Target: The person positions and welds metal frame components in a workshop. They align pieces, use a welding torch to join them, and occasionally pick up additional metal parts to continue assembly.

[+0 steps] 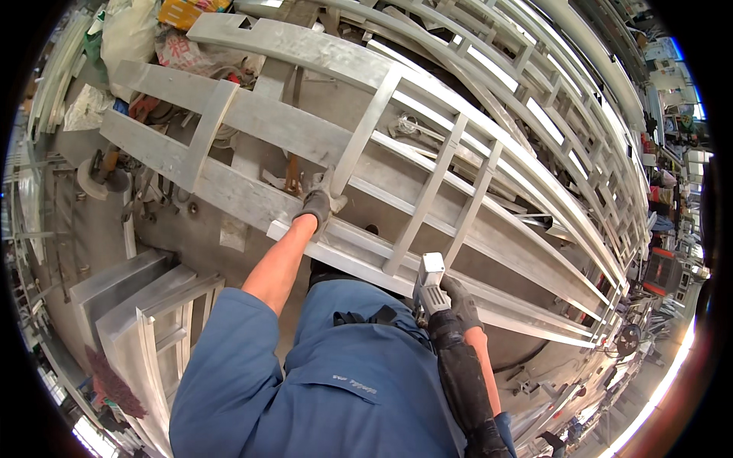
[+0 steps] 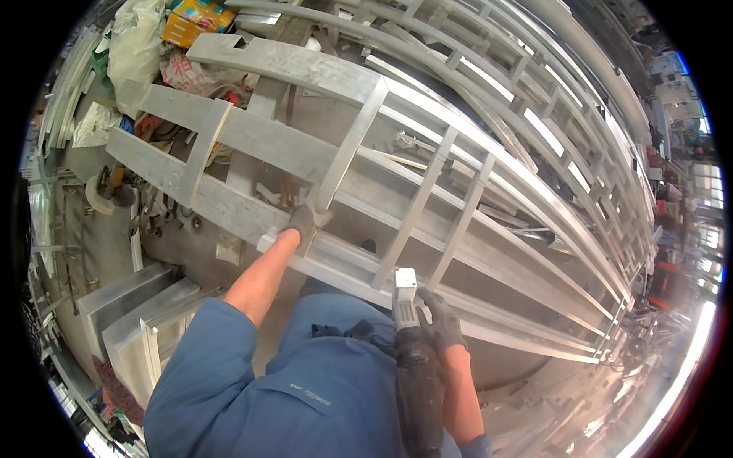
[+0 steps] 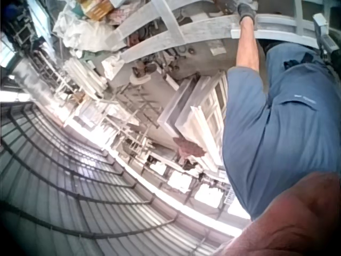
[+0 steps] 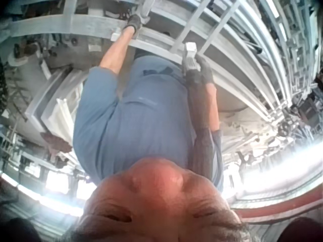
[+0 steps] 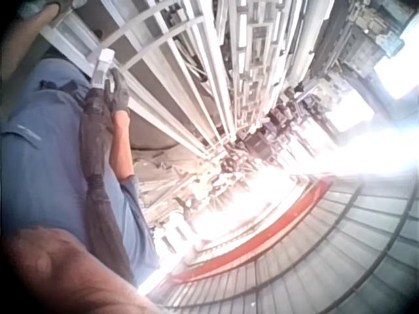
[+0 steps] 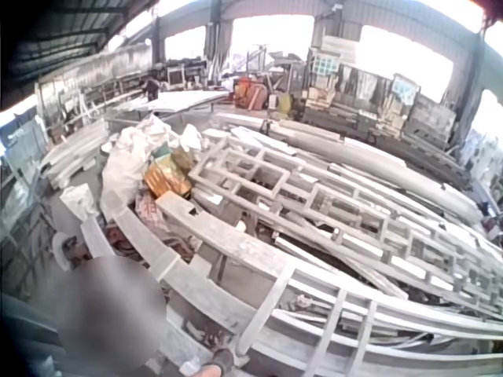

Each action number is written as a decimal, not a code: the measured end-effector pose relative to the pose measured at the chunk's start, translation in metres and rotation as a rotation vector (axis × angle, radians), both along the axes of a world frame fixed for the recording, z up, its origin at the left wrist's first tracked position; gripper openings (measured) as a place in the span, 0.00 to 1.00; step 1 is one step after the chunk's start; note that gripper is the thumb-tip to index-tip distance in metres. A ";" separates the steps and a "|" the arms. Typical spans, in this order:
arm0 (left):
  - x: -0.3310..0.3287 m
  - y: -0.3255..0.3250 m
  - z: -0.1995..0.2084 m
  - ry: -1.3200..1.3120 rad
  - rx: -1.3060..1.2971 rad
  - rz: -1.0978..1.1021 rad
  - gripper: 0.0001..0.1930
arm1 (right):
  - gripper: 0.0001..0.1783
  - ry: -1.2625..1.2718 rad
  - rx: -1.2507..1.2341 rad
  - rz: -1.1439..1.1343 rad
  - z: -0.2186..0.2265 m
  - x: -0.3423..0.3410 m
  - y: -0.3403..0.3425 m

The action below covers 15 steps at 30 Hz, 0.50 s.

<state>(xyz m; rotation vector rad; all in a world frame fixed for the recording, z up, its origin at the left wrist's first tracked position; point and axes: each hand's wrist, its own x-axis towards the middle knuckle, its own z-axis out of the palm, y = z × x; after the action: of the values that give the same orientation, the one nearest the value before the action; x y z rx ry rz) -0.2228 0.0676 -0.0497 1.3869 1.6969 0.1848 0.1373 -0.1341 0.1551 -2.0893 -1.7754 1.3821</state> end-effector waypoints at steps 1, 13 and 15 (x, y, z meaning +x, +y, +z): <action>0.001 -0.001 0.015 -0.013 -0.017 -0.033 0.58 | 0.28 0.004 -0.003 -0.021 0.002 -0.001 0.000; -0.030 -0.022 0.055 0.060 -0.264 -0.222 0.64 | 0.27 -0.029 0.050 -0.090 0.000 -0.011 0.010; -0.031 -0.015 0.056 0.038 -0.271 -0.233 0.65 | 0.27 -0.022 0.065 -0.020 0.003 -0.008 0.018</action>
<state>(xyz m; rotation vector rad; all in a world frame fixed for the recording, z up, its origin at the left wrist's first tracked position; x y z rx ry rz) -0.2536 0.0522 0.0061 1.3740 1.5123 -0.1974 0.1292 -0.1159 0.1585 -2.0913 -1.7771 1.2830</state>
